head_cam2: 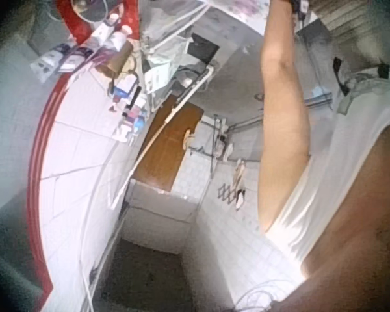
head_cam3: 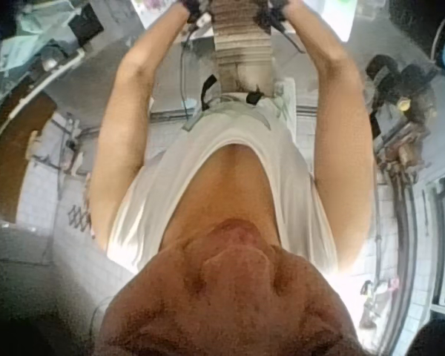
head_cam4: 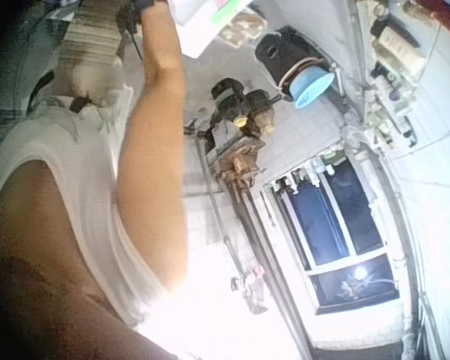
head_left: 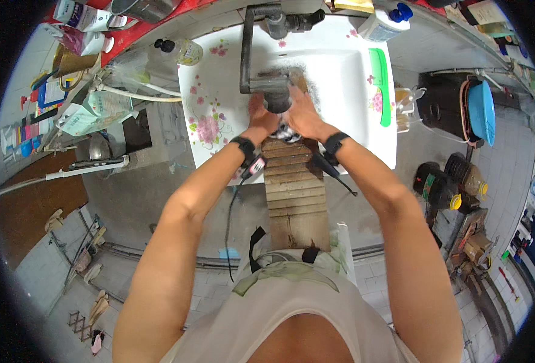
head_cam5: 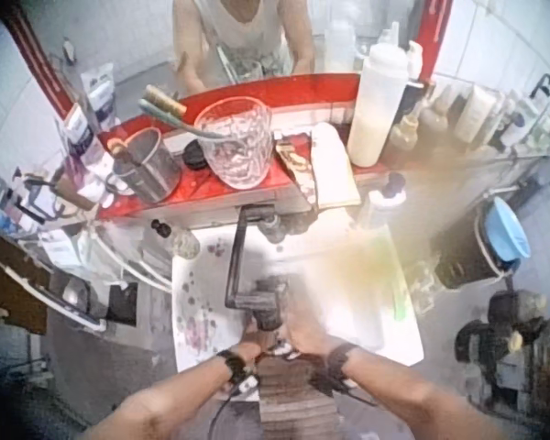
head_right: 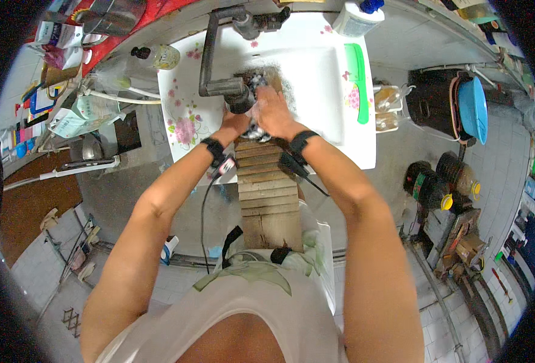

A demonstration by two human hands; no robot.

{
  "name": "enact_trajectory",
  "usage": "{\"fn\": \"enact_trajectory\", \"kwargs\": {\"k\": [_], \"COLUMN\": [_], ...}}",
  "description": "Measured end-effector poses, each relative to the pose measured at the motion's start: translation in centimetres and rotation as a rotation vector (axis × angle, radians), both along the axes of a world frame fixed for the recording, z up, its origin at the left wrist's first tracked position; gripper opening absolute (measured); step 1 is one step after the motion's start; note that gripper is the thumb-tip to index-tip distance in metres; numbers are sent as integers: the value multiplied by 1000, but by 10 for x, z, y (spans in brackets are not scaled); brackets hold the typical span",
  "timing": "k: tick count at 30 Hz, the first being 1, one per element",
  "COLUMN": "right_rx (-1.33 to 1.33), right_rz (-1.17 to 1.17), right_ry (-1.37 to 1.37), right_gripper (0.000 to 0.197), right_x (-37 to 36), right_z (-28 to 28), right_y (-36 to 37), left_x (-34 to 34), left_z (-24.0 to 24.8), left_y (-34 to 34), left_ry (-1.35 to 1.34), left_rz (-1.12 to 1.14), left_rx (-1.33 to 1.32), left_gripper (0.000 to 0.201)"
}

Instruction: The person washes a cloth by hand using a washboard in a sink, applying water and rubbing the fabric against the board.

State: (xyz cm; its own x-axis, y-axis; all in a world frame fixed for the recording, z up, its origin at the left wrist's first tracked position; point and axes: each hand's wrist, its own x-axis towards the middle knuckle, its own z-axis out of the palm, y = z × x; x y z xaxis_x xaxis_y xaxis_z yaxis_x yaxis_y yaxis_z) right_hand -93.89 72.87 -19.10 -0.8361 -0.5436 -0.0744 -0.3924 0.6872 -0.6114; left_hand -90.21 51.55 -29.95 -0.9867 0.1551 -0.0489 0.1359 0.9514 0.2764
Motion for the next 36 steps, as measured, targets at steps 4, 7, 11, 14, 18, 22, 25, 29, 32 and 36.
{"fn": "enact_trajectory", "kwargs": {"k": [4, 7, 11, 14, 18, 22, 25, 29, 32, 36], "right_rx": [-145, -167, -188, 26, -166, -80, 27, -147, -213, -374], "right_rz": [15, -16, 4, -55, 25, 63, -53, -277, -500, -541], "right_ry": [-63, 112, 282, -170, 8, 17, 43, -110, -328, -106], "right_gripper": [82, 78, 76, 74, 74, 75, 71, 58, 63, 68], "right_x": [109, 99, 8, 32, 112, 43, -5, -21, -54, -124], "right_z": [18, 9, -26, -31, 17, -1, -8, 15, 42, 49], "right_y": [80, 64, 27, 70, 68, 63, 60, 83, 110, 129], "left_x": [84, 61, -12, -10, 85, 20, -22, -24, 4, 22], "left_z": [102, 97, 37, 89, 123, 70, 49, 67, 104, 132], "left_y": [84, 72, 43, 91, 74, 67, 64, 52, 55, 63], "left_ry": [-73, -82, -137, -594, -23, -10, -150, -411, -410, -206], "left_rz": [-81, -103, -37, 69, -90, -216, -82, -17, -62, -203], "left_rx": [606, 485, 5, 501, 593, 185, 272, 379, 431, 445], "left_gripper": [55, 56, 64, 59, 42, 44, 49, 65, 83, 96]}}
